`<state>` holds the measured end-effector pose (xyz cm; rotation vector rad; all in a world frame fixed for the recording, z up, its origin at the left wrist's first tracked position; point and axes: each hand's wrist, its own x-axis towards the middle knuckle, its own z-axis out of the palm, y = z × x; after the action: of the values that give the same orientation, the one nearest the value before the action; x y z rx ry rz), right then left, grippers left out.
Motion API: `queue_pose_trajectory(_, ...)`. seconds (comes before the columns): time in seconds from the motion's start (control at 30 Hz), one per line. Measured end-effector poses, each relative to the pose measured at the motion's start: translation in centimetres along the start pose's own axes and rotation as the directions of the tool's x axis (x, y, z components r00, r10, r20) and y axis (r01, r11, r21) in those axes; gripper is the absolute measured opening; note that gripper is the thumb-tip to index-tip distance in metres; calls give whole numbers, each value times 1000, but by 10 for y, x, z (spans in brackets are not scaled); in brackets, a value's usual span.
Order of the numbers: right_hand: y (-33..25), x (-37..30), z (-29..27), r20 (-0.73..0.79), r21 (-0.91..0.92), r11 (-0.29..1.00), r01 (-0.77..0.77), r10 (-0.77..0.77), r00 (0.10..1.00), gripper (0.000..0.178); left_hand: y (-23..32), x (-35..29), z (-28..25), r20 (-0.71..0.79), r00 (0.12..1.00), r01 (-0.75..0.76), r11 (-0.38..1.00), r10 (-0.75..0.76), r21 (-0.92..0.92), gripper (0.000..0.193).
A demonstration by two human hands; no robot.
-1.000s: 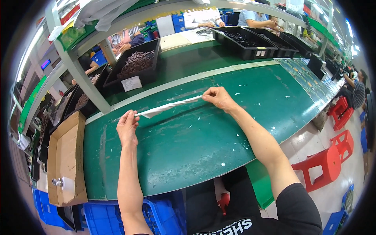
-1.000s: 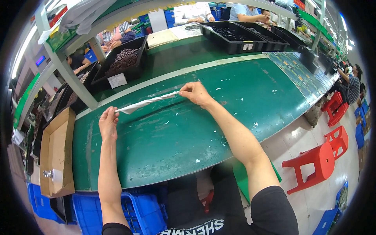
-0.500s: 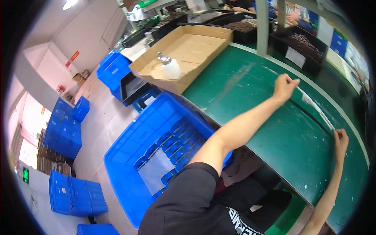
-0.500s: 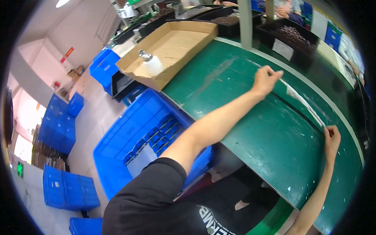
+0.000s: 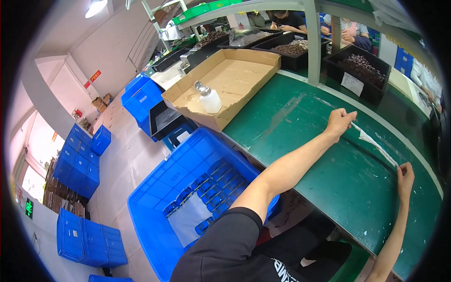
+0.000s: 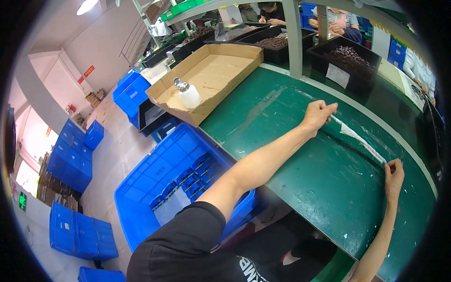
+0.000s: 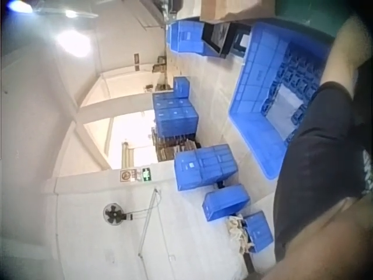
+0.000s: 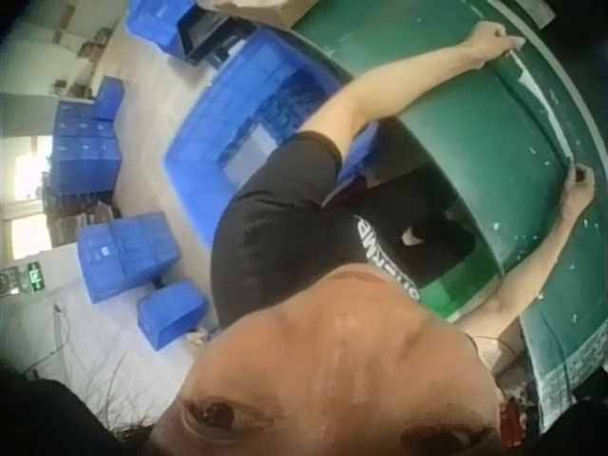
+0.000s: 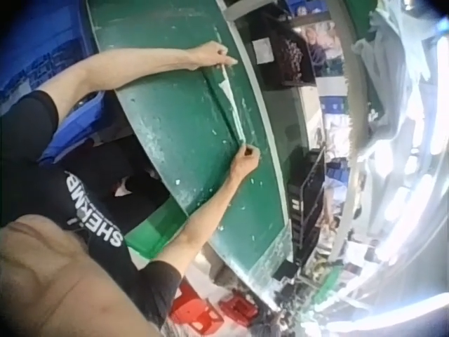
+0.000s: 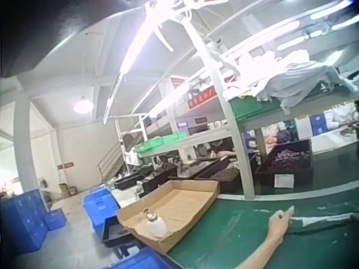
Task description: The person folds and twists a piece of cloth into a long strip on the work table by hand. They then stand up, walk across the workshop floor, and approach coworkers standing near another table.
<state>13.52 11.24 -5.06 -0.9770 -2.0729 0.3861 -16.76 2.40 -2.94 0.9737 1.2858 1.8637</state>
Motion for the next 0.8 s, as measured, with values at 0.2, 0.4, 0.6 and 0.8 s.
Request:
queue_pose_trajectory(0.2, 3, 5, 8, 44, 103, 993, -55, 51, 998, 15, 7, 0, -12, 149, 968, 239, 922, -201, -306, 31)
queue_pose_trajectory(0.4, -7, 4, 1, 129, 437, 835, -335, 310, 942, 22, 8, -1, -8, 292, 916, 387, 793, -274, -470, 28)
queue_pose_trajectory(0.6, -2, 5, -2, 130, 622, 664, -415, 435, 891, 29, -1, 3, -8, 328, 934, 273, 877, -143, -395, 26)
queue_pose_trajectory(0.8, 5, 3, -10, 68, 624, 684, -378, 435, 898, 28, 5, -4, 0, 156, 982, 99, 992, -110, 76, 18)
